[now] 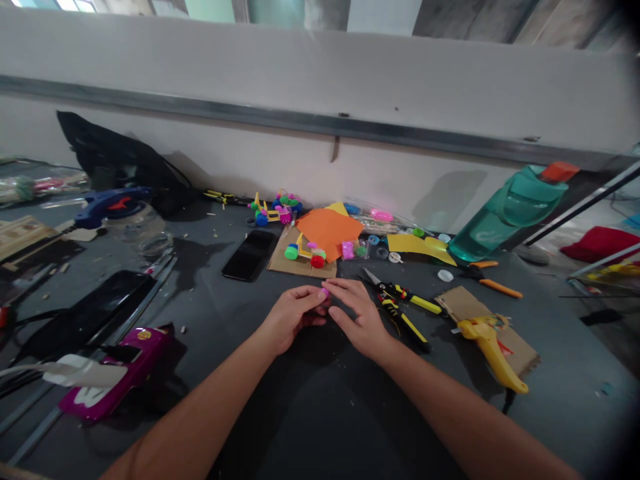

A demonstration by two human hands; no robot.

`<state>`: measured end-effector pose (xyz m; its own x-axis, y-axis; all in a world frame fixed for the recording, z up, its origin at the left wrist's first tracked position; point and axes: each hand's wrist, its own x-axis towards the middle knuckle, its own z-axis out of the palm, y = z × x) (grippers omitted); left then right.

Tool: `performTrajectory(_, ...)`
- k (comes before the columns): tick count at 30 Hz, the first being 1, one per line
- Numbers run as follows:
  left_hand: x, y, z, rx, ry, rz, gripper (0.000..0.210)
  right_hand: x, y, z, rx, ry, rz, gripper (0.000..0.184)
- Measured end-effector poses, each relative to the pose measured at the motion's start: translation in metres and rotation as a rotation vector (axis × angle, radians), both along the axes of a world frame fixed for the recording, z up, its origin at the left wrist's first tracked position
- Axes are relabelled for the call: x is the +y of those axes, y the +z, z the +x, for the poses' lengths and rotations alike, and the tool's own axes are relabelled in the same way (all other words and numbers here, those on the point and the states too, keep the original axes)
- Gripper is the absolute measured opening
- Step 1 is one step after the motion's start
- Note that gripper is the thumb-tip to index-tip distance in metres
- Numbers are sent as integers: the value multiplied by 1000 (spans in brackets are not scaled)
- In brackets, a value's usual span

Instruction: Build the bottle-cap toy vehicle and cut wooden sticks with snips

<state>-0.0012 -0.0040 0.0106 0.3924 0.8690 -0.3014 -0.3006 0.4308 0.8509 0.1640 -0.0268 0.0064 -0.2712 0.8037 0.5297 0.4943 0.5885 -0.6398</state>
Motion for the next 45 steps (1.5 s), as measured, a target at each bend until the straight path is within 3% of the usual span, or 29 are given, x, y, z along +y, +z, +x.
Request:
performTrajectory(22, 0, 0, 1, 26, 24, -26, 21, 1, 2, 1, 7, 12, -26, 37)
performTrajectory(29, 0, 1, 1, 92, -51, 15, 21, 4, 2, 3, 32, 8, -18, 35)
performTrajectory(33, -1, 0, 0, 91, -95, 41, 22, 6, 0, 3, 54, -19, -16, 22)
performTrajectory(38, 0, 0, 0, 73, -60, 32, 24, 9, -2, 4, 118, -103, -38, 17)
performTrajectory(45, 0, 1, 3, 277, 40, 210, 20, 10, -3, 4, 181, -121, -105, 11)
